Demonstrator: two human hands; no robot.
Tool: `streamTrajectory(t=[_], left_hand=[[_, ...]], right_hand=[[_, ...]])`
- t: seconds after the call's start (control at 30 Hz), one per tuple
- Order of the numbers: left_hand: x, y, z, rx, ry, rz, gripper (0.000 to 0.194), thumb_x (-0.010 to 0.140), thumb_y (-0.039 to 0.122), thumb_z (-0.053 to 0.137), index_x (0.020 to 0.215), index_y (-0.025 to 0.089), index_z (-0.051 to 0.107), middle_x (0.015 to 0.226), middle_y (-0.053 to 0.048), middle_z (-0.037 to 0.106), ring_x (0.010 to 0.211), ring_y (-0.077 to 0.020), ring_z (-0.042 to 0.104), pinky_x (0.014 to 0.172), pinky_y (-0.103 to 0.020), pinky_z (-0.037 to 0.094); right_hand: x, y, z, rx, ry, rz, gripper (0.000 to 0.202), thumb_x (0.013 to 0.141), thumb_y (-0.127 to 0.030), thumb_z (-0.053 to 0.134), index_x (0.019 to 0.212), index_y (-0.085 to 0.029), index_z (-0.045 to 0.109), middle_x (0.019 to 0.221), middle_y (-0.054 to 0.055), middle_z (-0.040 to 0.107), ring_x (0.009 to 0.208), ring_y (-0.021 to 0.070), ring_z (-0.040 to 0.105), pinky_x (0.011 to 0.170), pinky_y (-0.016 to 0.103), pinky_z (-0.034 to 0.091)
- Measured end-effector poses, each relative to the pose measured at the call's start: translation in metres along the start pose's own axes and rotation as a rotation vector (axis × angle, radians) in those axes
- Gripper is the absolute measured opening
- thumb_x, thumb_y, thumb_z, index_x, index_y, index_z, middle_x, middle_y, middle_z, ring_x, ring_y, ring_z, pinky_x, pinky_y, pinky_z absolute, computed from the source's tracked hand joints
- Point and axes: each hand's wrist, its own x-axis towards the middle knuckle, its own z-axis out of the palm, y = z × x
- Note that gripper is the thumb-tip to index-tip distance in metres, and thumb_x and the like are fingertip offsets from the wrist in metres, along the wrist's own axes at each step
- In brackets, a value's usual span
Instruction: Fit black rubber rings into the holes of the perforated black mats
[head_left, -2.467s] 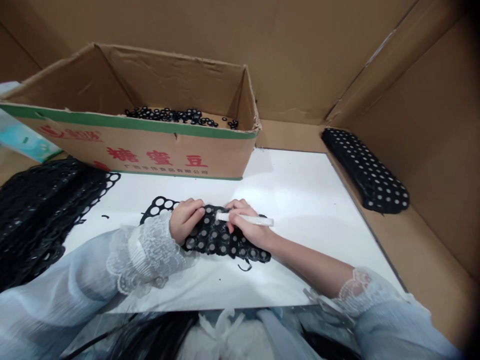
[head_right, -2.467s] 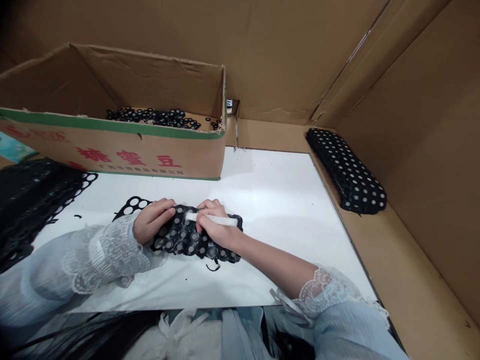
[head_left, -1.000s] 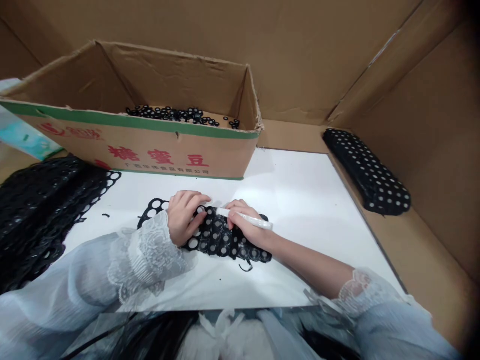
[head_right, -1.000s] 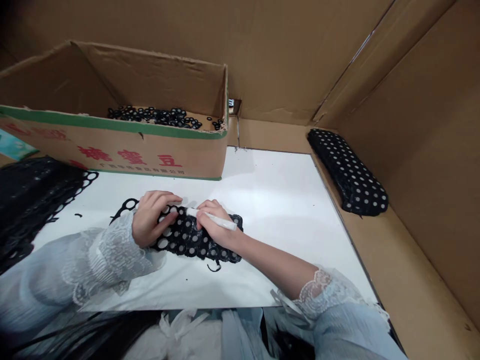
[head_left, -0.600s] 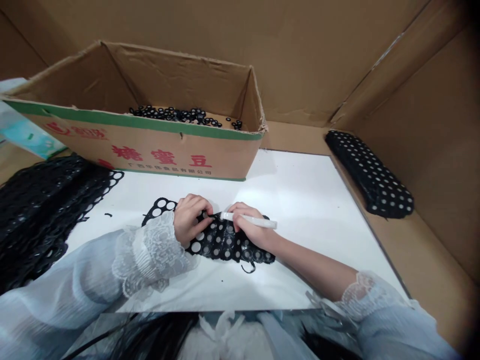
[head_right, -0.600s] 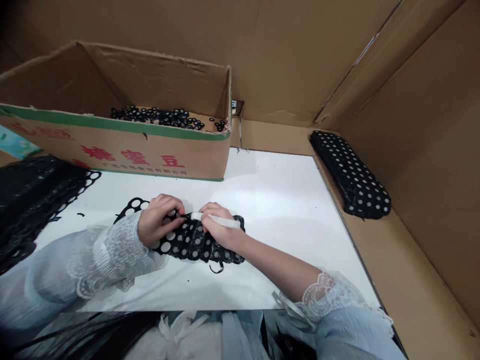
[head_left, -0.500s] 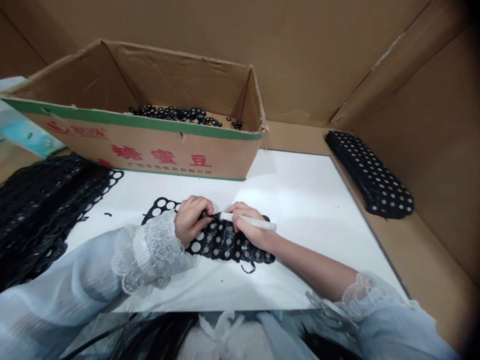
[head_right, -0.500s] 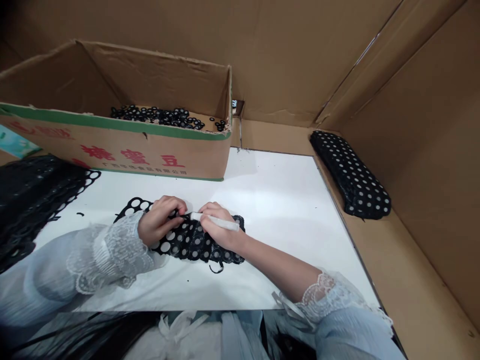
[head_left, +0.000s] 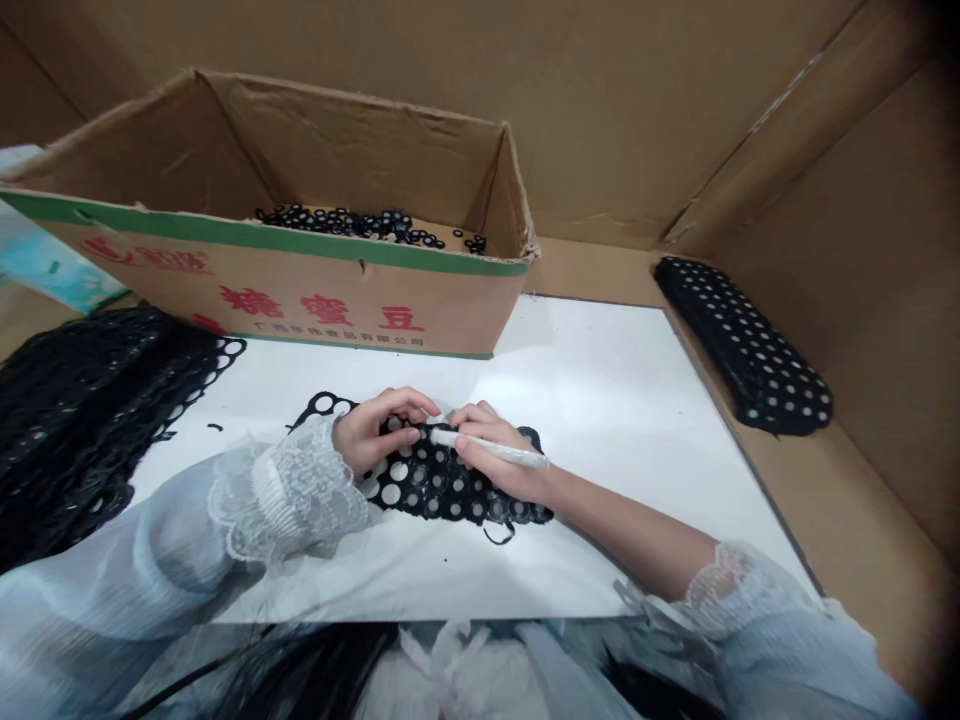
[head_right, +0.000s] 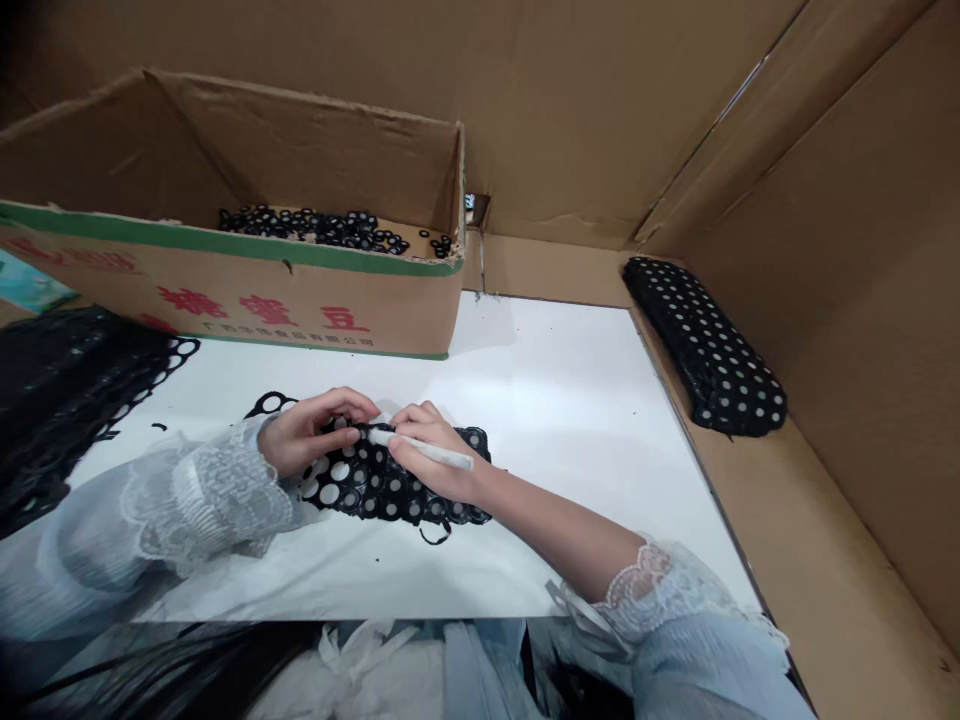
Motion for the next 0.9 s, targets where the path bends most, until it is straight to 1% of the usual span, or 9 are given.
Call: streamTrajectory(t=[0.17, 0.23, 0.3, 0.4, 0.53, 0.63, 0.77, 0.83, 0.9], left_hand=[[-0.006, 0.01, 0.008, 0.534, 0.231, 0.192, 0.016, 0.082, 0.025, 0.046, 0.082, 0.022, 0.061, 0.085, -0.004, 0.054, 0.086, -0.0189, 0.045, 0.079, -0.034, 0.035], [-0.007, 0.014, 0.01, 0.618, 0.236, 0.223, 0.013, 0.08, 0.03, 0.051, 0.08, 0.021, 0.06, 0.083, -0.004, 0.057, 0.085, -0.0195, 0.046, 0.078, -0.035, 0.033], [-0.007, 0.017, 0.01, 0.637, 0.203, 0.198, 0.015, 0.079, 0.034, 0.053, 0.079, 0.02, 0.058, 0.081, -0.003, 0.059, 0.084, -0.0193, 0.048, 0.076, -0.035, 0.031], [-0.003, 0.019, 0.007, 0.613, 0.123, 0.12, 0.015, 0.081, 0.031, 0.047, 0.075, 0.02, 0.056, 0.079, -0.002, 0.059, 0.081, -0.0186, 0.047, 0.072, -0.033, 0.03], [0.001, 0.02, 0.005, 0.526, 0.039, 0.033, 0.009, 0.076, 0.026, 0.046, 0.072, 0.019, 0.052, 0.075, 0.0, 0.057, 0.08, -0.0183, 0.046, 0.072, -0.032, 0.03], [0.004, 0.019, 0.007, 0.434, 0.089, -0.073, 0.002, 0.07, 0.02, 0.046, 0.07, 0.019, 0.046, 0.069, 0.002, 0.054, 0.074, -0.0159, 0.047, 0.072, -0.031, 0.032], [0.008, 0.013, 0.009, 0.123, 0.122, -0.204, 0.012, 0.064, 0.018, 0.045, 0.075, 0.019, 0.039, 0.061, 0.005, 0.046, 0.056, -0.0102, 0.043, 0.058, -0.024, 0.036], [0.008, 0.012, 0.006, -0.02, 0.156, -0.264, 0.015, 0.063, 0.019, 0.046, 0.076, 0.019, 0.037, 0.057, 0.006, 0.041, 0.05, -0.0088, 0.04, 0.049, -0.021, 0.034], [0.004, 0.016, -0.004, -0.05, 0.228, -0.278, 0.018, 0.063, 0.021, 0.048, 0.076, 0.019, 0.035, 0.057, 0.007, 0.04, 0.048, -0.0085, 0.04, 0.046, -0.021, 0.033]], right_hand=[[-0.001, 0.0, 0.001, 0.001, 0.015, 0.003, 0.035, 0.089, -0.025, 0.036, 0.057, -0.017, 0.048, 0.092, 0.002, 0.051, 0.094, 0.0144, 0.043, 0.088, 0.032, 0.033], [-0.001, -0.001, 0.001, 0.0, 0.02, 0.002, 0.036, 0.089, -0.024, 0.035, 0.056, -0.017, 0.048, 0.091, 0.002, 0.051, 0.094, 0.0142, 0.044, 0.088, 0.033, 0.033], [0.0, -0.001, 0.001, -0.003, 0.013, -0.011, 0.035, 0.089, -0.024, 0.035, 0.057, -0.017, 0.049, 0.091, 0.002, 0.051, 0.093, 0.0144, 0.044, 0.088, 0.033, 0.033], [0.0, 0.0, 0.001, 0.004, -0.004, -0.02, 0.034, 0.087, -0.022, 0.036, 0.057, -0.018, 0.05, 0.092, 0.002, 0.052, 0.096, 0.0151, 0.044, 0.089, 0.033, 0.033], [0.001, 0.001, 0.0, 0.027, 0.022, 0.008, 0.033, 0.084, -0.016, 0.038, 0.052, -0.017, 0.046, 0.092, 0.003, 0.054, 0.097, 0.0157, 0.045, 0.089, 0.033, 0.033], [0.001, -0.001, 0.0, 0.026, 0.031, 0.019, 0.031, 0.082, -0.015, 0.038, 0.052, -0.017, 0.044, 0.091, 0.004, 0.054, 0.094, 0.0162, 0.047, 0.087, 0.034, 0.035], [0.0, -0.004, 0.0, -0.042, 0.01, -0.015, 0.026, 0.082, -0.015, 0.038, 0.056, -0.018, 0.043, 0.09, 0.005, 0.054, 0.09, 0.0166, 0.046, 0.086, 0.035, 0.037], [-0.001, -0.003, 0.001, -0.064, 0.016, -0.027, 0.026, 0.082, -0.015, 0.038, 0.057, -0.018, 0.042, 0.089, 0.005, 0.053, 0.089, 0.0165, 0.045, 0.085, 0.035, 0.037], [-0.001, -0.002, 0.002, -0.066, 0.039, -0.031, 0.026, 0.083, -0.016, 0.037, 0.057, -0.018, 0.042, 0.087, 0.006, 0.051, 0.09, 0.0165, 0.045, 0.085, 0.035, 0.038]])
